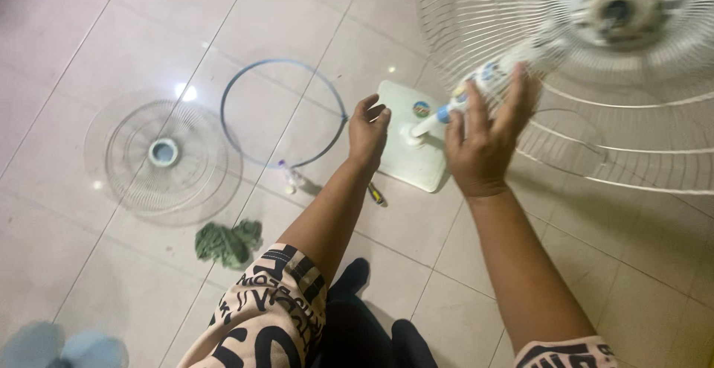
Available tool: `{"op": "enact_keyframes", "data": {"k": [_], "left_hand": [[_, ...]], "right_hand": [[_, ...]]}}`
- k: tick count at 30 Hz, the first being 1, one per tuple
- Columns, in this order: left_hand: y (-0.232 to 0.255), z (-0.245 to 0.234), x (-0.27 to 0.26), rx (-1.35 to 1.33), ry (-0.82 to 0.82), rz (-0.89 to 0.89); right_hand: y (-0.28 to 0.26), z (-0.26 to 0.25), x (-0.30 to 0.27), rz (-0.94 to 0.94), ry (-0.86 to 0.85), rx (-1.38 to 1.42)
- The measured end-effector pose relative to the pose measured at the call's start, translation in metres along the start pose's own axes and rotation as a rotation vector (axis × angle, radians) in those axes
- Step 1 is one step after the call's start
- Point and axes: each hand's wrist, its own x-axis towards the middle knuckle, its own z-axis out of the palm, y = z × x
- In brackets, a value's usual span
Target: The person assembles a standing fan by attaching the front grille, inserting the fan blades, and securing them with a central nut. They then attach the rear grille to complete the assembly.
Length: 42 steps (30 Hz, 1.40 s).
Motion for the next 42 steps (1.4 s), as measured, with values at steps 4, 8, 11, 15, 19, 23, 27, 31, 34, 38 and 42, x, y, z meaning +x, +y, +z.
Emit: {"op": "enact_keyframes", "data": {"k": [4, 8, 11, 15, 19, 23, 27, 31, 34, 38, 42], "left_hand": [[-0.055, -0.098, 0.018, 0.053, 0.160, 0.113], [-0.125, -0.204, 0.047, 0.003, 0.342, 0.243], [-0.161, -0.286, 0.047, -0.023, 0.473, 0.186], [-0.200, -0.356, 0.059, 0.012, 0.598, 0.023], [-0.263, -0.410, 0.101, -0.028, 0.638, -0.122], [-0.345, -0.441, 0.160, -0.058, 0.596, -0.208], [-0.403, -0.451, 0.213, -0.032, 0.592, -0.375], [-0.428, -0.447, 0.243, 0.069, 0.670, -0.452], [-0.440, -0.443, 0.258, 0.090, 0.679, -0.512], [-0.454, -0.438, 0.280, -0.059, 0.613, -0.505], [-0.456, -0.435, 0.287, -0.190, 0.544, -0.440]], "right_hand": [[-0.058, 0.080, -0.041, -0.037, -0.178, 0.248], [-0.090, 0.175, -0.097, 0.114, -0.369, 0.459], [-0.106, 0.254, -0.135, 0.269, -0.507, 0.562], [-0.113, 0.349, -0.192, 0.392, -0.619, 0.550], [-0.116, 0.444, -0.231, 0.684, -0.737, 0.650], [-0.111, 0.536, -0.272, 0.957, -0.788, 0.836], [-0.100, 0.611, -0.302, 1.214, -0.816, 0.782], [-0.101, 0.657, -0.310, 1.343, -0.773, 0.772], [-0.107, 0.672, -0.311, 1.374, -0.851, 0.650], [-0.109, 0.689, -0.314, 1.324, -0.872, 0.675], [-0.110, 0.704, -0.299, 1.452, -0.816, 0.687]]}}
